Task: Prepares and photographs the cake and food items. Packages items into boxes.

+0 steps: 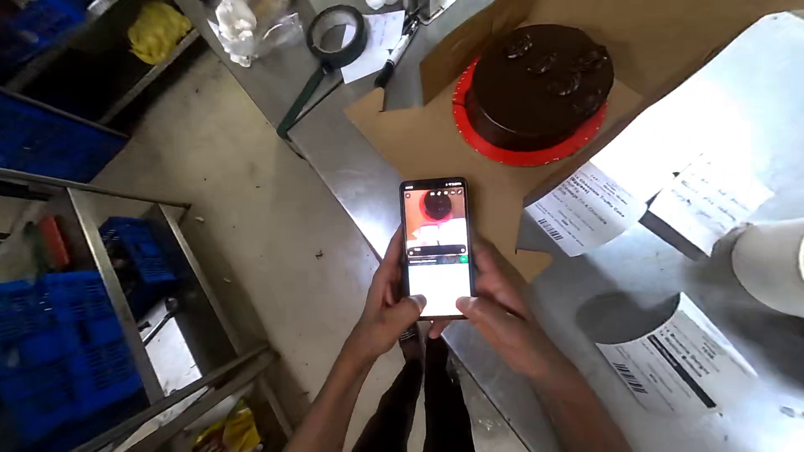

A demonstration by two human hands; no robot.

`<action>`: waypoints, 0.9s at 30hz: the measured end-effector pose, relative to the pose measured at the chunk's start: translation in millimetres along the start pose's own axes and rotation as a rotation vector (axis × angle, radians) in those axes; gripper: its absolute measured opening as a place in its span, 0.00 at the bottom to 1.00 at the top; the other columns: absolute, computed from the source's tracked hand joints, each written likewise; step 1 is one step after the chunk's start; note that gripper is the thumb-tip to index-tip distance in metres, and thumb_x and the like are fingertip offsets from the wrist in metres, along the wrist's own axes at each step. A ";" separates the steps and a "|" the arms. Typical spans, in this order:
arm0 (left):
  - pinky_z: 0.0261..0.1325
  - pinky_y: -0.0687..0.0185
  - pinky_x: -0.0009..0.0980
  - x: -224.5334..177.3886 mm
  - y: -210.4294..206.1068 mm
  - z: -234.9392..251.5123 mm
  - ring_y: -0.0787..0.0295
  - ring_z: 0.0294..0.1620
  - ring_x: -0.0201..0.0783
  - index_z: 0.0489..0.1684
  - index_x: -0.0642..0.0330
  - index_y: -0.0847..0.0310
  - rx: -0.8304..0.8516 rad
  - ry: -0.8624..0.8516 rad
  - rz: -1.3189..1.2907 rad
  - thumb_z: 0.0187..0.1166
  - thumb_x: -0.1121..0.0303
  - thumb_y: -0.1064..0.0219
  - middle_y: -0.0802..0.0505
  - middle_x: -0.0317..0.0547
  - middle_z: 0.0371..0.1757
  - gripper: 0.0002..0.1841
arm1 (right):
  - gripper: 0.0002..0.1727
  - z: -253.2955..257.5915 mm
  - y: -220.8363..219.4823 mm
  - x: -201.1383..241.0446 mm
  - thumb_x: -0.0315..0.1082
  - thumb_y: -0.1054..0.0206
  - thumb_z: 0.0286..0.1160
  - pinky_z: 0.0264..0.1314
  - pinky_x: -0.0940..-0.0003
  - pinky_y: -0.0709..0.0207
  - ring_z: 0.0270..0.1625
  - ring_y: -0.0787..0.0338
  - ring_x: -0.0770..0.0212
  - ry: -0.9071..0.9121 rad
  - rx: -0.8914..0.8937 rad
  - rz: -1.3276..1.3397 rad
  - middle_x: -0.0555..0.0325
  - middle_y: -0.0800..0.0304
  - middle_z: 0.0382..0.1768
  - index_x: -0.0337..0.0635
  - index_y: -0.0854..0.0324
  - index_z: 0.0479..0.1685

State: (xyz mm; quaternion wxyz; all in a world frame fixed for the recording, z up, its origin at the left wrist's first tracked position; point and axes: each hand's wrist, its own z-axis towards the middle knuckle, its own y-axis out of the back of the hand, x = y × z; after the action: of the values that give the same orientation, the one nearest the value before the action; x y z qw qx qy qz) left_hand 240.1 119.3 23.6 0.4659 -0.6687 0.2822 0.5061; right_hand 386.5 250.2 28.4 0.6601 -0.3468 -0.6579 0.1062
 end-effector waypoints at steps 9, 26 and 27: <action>0.64 0.13 0.26 5.4 0.4 -5.1 0.13 0.65 0.27 0.88 0.39 0.36 -0.110 -0.092 0.137 0.64 0.67 0.25 0.12 0.26 0.70 0.43 | 0.39 -0.3 -18.2 18.5 0.23 0.35 0.77 0.34 0.62 0.07 0.33 0.07 0.58 -0.073 -0.130 -0.162 0.47 0.11 0.50 0.44 0.50 0.87; 0.61 0.12 0.25 5.7 -10.5 -0.6 0.12 0.62 0.23 0.79 0.37 0.27 -0.152 -0.113 0.091 0.64 0.67 0.26 0.09 0.22 0.64 0.35 | 0.39 -10.6 -8.4 16.9 0.22 0.48 0.77 0.43 0.62 0.08 0.47 0.06 0.59 -0.039 -0.064 -0.086 0.51 0.15 0.64 0.49 0.52 0.92; 0.60 0.11 0.26 3.5 -7.8 -5.0 0.11 0.60 0.23 0.79 0.36 0.27 -0.153 -0.081 0.083 0.67 0.66 0.26 0.08 0.23 0.63 0.34 | 0.39 -9.7 -7.5 10.4 0.22 0.49 0.79 0.44 0.62 0.07 0.48 0.06 0.59 -0.028 -0.043 -0.084 0.53 0.14 0.64 0.54 0.50 0.92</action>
State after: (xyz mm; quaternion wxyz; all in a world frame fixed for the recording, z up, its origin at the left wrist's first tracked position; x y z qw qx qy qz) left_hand 249.9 118.3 23.2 0.4032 -0.6692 0.2511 0.5714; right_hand 394.4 247.8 42.1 0.6471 -0.3316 -0.6831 0.0689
